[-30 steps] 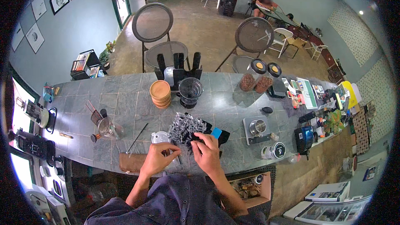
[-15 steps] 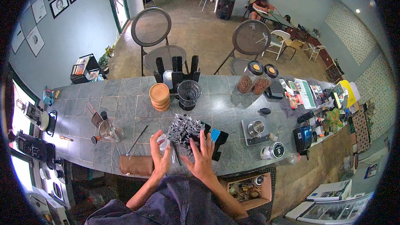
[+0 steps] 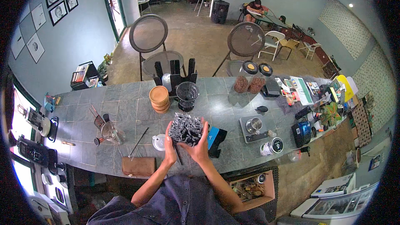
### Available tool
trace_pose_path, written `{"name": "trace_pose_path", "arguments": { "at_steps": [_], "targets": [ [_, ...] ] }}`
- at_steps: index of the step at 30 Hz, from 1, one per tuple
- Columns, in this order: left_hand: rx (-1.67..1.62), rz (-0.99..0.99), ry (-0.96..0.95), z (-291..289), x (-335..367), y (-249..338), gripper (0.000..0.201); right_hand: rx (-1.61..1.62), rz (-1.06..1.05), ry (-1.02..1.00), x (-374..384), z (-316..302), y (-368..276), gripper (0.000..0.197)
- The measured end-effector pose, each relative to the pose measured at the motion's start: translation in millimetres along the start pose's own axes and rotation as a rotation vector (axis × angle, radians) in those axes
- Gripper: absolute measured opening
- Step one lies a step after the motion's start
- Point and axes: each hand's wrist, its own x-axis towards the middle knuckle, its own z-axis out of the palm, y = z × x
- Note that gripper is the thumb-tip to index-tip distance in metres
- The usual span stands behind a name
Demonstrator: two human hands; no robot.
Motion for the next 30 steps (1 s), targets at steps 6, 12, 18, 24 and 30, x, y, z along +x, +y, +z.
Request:
{"name": "trace_pose_path", "arguments": {
  "at_steps": [6, 12, 18, 24, 30],
  "targets": [
    [0.107, 0.022, -0.021, -10.6, -0.1, -6.2, 0.099, 0.290, 0.067, 0.158, 18.5, 23.0, 5.3, 0.143],
    [0.255, 0.041, 0.005, 1.1, -9.1, 2.7, 0.098, 0.124, 0.170, 0.248, 12.9, 35.1, 16.5, 0.129],
    [0.143, 0.106, 0.172, 8.9, -28.0, 18.2, 0.089, 0.313, 0.185, 0.236, -3.5, 20.0, -4.8, 0.137],
    [0.232, 0.181, 0.280, 33.8, -78.9, 49.0, 0.086, 0.325, 0.201, 0.319, -52.3, -33.5, -53.5, 0.119],
    [0.130, 0.240, -0.265, 83.8, -122.2, 99.0, 0.077, 0.831, 0.545, 0.081, -132.0, -72.6, -100.2, 0.101]
  ]
}}
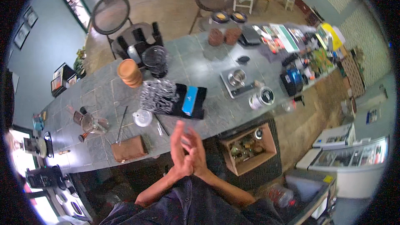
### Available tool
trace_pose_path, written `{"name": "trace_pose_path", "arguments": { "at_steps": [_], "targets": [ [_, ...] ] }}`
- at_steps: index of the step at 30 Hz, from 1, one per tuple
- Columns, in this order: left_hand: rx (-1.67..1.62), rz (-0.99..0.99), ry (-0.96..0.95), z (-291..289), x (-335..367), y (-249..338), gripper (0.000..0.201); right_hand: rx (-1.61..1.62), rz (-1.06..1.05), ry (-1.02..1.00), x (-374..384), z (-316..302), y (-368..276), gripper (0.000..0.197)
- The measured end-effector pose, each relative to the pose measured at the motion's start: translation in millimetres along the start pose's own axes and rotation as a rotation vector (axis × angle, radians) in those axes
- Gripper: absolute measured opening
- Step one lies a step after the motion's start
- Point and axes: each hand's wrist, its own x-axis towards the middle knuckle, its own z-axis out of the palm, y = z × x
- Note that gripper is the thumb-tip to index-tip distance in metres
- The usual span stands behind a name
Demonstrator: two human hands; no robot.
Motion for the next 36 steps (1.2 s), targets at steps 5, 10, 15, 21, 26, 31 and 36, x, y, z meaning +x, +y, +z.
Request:
{"name": "trace_pose_path", "arguments": {
  "at_steps": [5, 10, 15, 21, 26, 31, 36],
  "targets": [
    [-0.352, -0.291, -0.365, 63.0, -33.8, 19.3, 0.065, 0.487, -0.232, -0.053, -34.0, -34.2, 15.1, 0.054],
    [-0.246, -0.545, -0.503, 115.7, -80.9, 12.0, 0.040, 0.061, 0.040, 0.398, -55.6, -119.3, -25.8, 0.080],
    [-0.326, -0.931, -0.302, 172.6, -130.0, -23.6, 0.042, -0.100, 0.267, 0.232, -117.7, -234.0, 4.2, 0.052],
    [-0.232, -1.156, -0.399, 207.8, -192.1, -86.7, 0.047, -0.799, 0.347, 0.613, -163.4, -440.9, 148.8, 0.048],
    [-0.134, -1.309, -0.489, 209.5, -264.2, -119.0, 0.031, -1.751, 0.354, 0.209, -121.1, -568.8, 240.1, 0.069],
    [-0.076, -1.430, -0.551, 216.2, -302.4, -123.9, 0.027, -2.127, 0.475, -0.158, -98.8, -659.4, 337.4, 0.066],
    [-0.036, -1.505, -0.555, 221.9, -313.4, -127.7, 0.027, -2.087, 0.537, 0.038, -75.8, -663.3, 362.5, 0.069]
  ]
}}
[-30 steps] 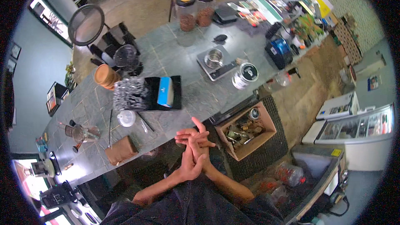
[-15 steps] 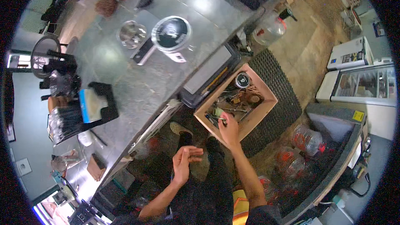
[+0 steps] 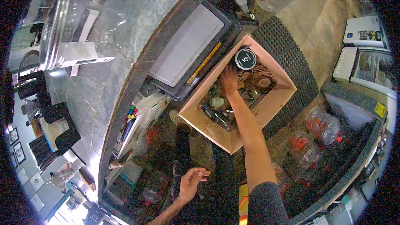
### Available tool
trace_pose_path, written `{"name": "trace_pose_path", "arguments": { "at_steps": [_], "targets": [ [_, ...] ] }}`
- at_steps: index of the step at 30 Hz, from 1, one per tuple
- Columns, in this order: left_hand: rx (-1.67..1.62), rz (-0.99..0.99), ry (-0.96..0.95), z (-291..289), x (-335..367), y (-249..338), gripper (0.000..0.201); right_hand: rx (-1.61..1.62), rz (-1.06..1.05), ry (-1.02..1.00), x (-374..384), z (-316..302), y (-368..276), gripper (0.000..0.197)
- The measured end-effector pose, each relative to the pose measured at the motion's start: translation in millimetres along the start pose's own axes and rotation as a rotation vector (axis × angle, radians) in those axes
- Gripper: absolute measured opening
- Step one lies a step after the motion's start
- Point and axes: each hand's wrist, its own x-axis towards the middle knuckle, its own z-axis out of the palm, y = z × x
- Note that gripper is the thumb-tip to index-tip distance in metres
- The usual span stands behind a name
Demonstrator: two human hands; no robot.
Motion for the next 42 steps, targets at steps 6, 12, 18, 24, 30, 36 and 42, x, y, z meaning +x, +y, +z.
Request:
{"name": "trace_pose_path", "arguments": {
  "at_steps": [6, 12, 18, 24, 30, 36, 42],
  "targets": [
    [0.025, -0.016, -0.005, 3.5, 8.1, 1.6, 0.030, -0.088, -0.065, -0.007, 8.1, 28.4, 7.1, 0.057],
    [0.117, -0.012, -0.018, 7.0, 18.3, 8.4, 0.029, 0.133, -0.351, -0.045, -2.0, 48.1, 42.0, 0.046],
    [0.136, 0.015, 0.009, 2.6, 21.7, 2.0, 0.029, 0.164, -0.563, -0.130, -28.7, 1.3, 59.7, 0.047],
    [0.170, 0.000, 0.023, 3.5, 18.9, 9.6, 0.029, 0.200, -0.621, -0.085, -56.6, -25.8, 71.3, 0.038],
    [0.227, 0.061, 0.043, 4.7, 15.5, 8.9, 0.025, 0.140, -0.624, -0.075, -71.8, -45.7, 74.0, 0.035],
    [0.255, 0.070, 0.039, 5.2, 5.5, 16.2, 0.023, 0.141, -0.715, -0.125, -96.1, -83.2, 101.0, 0.049],
    [0.294, 0.114, 0.040, 7.5, -3.9, 17.0, 0.024, 0.385, -0.803, 0.007, -119.0, -125.1, 129.1, 0.058]
  ]
}}
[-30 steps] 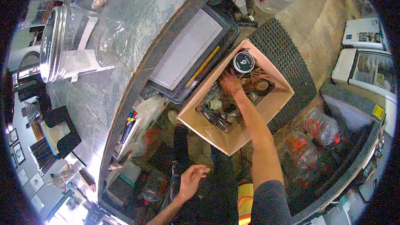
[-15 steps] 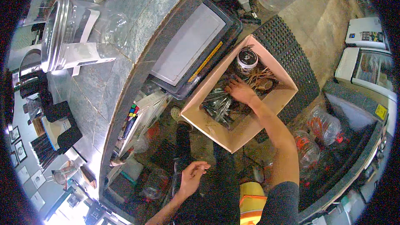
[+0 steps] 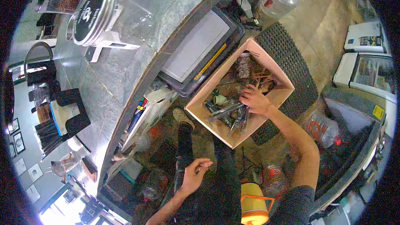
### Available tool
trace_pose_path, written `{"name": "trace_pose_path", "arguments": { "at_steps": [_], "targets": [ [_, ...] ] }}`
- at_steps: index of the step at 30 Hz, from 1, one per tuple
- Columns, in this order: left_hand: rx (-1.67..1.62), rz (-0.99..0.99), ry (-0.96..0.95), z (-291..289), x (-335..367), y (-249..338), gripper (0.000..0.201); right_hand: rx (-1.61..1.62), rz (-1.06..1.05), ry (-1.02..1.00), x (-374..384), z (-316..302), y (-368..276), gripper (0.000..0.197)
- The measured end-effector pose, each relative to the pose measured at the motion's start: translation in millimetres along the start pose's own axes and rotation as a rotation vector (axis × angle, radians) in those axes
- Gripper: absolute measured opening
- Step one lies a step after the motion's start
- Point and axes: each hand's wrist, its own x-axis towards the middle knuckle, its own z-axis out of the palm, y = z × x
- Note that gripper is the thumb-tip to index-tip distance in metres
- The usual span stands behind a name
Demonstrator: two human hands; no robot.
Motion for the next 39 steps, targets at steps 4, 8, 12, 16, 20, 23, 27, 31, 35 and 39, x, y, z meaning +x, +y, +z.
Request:
{"name": "trace_pose_path", "arguments": {
  "at_steps": [4, 8, 12, 16, 20, 23, 27, 31, 35, 39],
  "targets": [
    [-0.023, 0.057, 0.006, 7.1, -5.7, 1.7, 0.024, 0.124, 0.070, 0.298, -12.4, -5.2, -19.5, 0.059],
    [-0.018, 0.053, -0.006, 7.9, -11.3, 4.2, 0.023, 0.430, 0.258, 0.652, 5.0, -18.5, -69.4, 0.041],
    [-0.052, 0.098, -0.009, 13.6, -16.0, 13.0, 0.024, 0.990, 0.615, 0.946, 19.3, -12.4, -102.7, 0.018],
    [-0.034, 0.154, 0.043, 1.8, -25.5, 39.0, 0.025, 1.468, 0.842, 1.230, 32.5, -60.5, -136.1, 0.013],
    [-0.064, 0.217, 0.083, -5.1, -33.7, 68.1, 0.025, 1.656, 0.956, 1.401, 22.5, -97.7, -153.0, 0.010],
    [-0.094, 0.326, 0.141, -20.2, -49.9, 92.1, 0.033, 1.744, 0.835, 1.218, 27.3, -152.9, -189.9, 0.016],
    [-0.101, 0.677, 0.298, -53.9, -84.6, 144.9, 0.067, 1.349, 0.767, 0.599, 37.9, -204.9, -261.1, 0.022],
    [-0.527, 1.052, 0.615, -110.6, -132.1, 205.3, 0.086, 1.162, 0.387, -0.069, 83.5, -300.0, -343.5, 0.041],
    [-0.165, 0.880, 0.762, -214.9, -211.8, 222.1, 0.066, 0.938, 0.110, -0.327, 140.6, -308.3, -383.2, 0.035],
    [-0.069, 0.642, 0.614, -280.6, -236.8, 178.8, 0.057, 1.063, -0.008, -0.428, 197.7, -312.4, -429.0, 0.030]
  ]
}}
